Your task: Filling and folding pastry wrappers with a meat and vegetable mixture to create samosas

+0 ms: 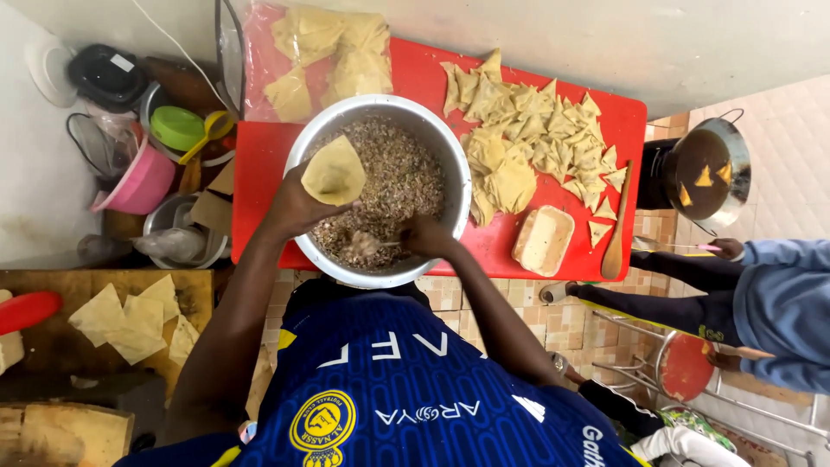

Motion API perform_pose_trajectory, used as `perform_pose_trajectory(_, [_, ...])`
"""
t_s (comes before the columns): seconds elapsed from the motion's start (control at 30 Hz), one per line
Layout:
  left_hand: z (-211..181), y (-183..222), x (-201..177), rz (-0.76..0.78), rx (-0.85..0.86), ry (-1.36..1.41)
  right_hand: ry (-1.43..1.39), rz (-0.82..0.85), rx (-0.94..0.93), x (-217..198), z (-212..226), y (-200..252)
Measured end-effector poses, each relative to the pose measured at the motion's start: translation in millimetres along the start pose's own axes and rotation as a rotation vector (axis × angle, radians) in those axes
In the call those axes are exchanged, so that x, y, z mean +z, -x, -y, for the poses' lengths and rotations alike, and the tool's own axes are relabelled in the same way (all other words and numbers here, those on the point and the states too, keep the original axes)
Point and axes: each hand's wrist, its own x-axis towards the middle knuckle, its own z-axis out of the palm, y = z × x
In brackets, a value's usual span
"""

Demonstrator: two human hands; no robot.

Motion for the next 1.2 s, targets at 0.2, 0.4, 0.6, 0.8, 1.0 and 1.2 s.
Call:
perform_pose_trajectory(0.2, [64,-21,1,0.087,0.067,-0.063,-0.197,-0.293,0.065,-123,116,96])
perform_pose_trajectory(0.4, [18,-21,51,0.136,0.173,-0.125,-0.468,-0.607,-0.122,-121,168,113])
perform_pose_trajectory(0.6, [9,-21,64,0.2,0.12,-0.268,-0.222,-0.804,-0.137,-94,171,97])
perform_pose_trajectory(0.8, [8,-21,65,0.223,0.101,-0.215,0.17,-0.672,-0.067,-114,208,109])
perform_pose_trajectory(1.0, [24,-27,64,0.187,0.116,-0.195,0.142,-0.616,-0.014,-107,186,101])
perform_pose_trajectory(1.2, [9,-25,55,0.177,0.093,-0.209,-0.179,-0.55,0.043,-105,147,87])
